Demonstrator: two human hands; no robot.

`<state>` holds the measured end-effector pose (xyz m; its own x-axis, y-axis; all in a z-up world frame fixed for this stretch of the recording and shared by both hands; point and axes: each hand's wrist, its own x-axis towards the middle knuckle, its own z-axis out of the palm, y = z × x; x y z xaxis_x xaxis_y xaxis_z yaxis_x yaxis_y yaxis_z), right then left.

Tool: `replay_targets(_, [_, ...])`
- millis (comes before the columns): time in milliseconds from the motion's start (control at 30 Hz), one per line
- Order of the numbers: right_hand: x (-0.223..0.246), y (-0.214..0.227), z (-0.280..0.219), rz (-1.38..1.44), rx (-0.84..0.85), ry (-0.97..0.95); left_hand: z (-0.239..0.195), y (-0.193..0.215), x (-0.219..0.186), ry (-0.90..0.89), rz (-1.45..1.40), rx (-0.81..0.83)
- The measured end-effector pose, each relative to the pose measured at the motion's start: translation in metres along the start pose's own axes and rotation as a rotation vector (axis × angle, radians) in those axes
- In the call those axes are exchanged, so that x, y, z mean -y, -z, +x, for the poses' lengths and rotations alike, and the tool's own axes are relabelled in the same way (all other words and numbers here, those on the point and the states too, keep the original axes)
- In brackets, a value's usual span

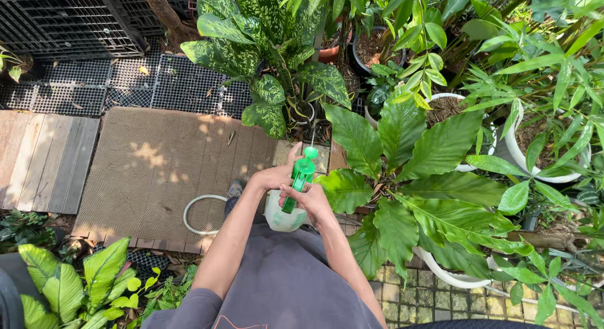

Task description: The person uses a handheld pump sprayer to mist water onto several potted plants arranged on a tiled patio. They move between different plants, spraying leaves and soil, then briefly pump the sprayer to build pressure before continuing.

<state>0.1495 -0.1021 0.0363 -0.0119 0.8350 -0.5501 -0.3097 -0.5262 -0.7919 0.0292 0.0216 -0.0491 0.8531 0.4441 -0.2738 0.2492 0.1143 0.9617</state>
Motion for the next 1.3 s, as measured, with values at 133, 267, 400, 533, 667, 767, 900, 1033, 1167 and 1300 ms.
replay_targets(133, [0.006, 0.01, 0.001, -0.086, 0.001, -0.095, -0.01, -0.018, 0.002, -0.178, 0.022, -0.127])
replay_targets(267, [-0.008, 0.017, 0.003, -0.336, 0.002, -0.074, -0.027, -0.039, 0.008, -0.001, 0.1, -0.315])
replay_targets(400, [-0.025, 0.031, 0.014, -0.177, -0.001, 0.008, -0.032, -0.025, 0.006, 0.026, 0.27, -0.25])
replay_targets(533, [-0.037, 0.041, 0.029, -0.242, -0.118, -0.057, -0.037, 0.001, -0.019, -0.199, 0.118, -0.234])
replay_targets(667, [-0.046, 0.04, 0.04, -0.189, -0.145, -0.064, -0.015, -0.009, -0.065, -0.029, 0.413, -0.391])
replay_targets(767, [-0.054, 0.036, 0.041, -0.24, -0.25, 0.007, 0.017, -0.023, -0.087, 0.181, 0.738, -0.404])
replay_targets(900, [-0.057, 0.026, 0.042, -0.181, -0.375, 0.056, 0.06, -0.016, -0.097, 0.062, 0.937, -0.418])
replay_targets(1033, [-0.051, 0.035, 0.048, -0.188, -0.354, 0.063, 0.081, -0.007, -0.105, -0.061, 1.017, -0.404])
replay_targets(1167, [-0.048, 0.05, 0.063, -0.087, -0.25, 0.01, 0.088, 0.005, -0.128, -0.208, 1.069, -0.592])
replay_targets(1300, [-0.042, 0.067, 0.079, 0.158, -0.131, -0.088, 0.105, 0.026, -0.154, -0.267, 1.045, -0.655])
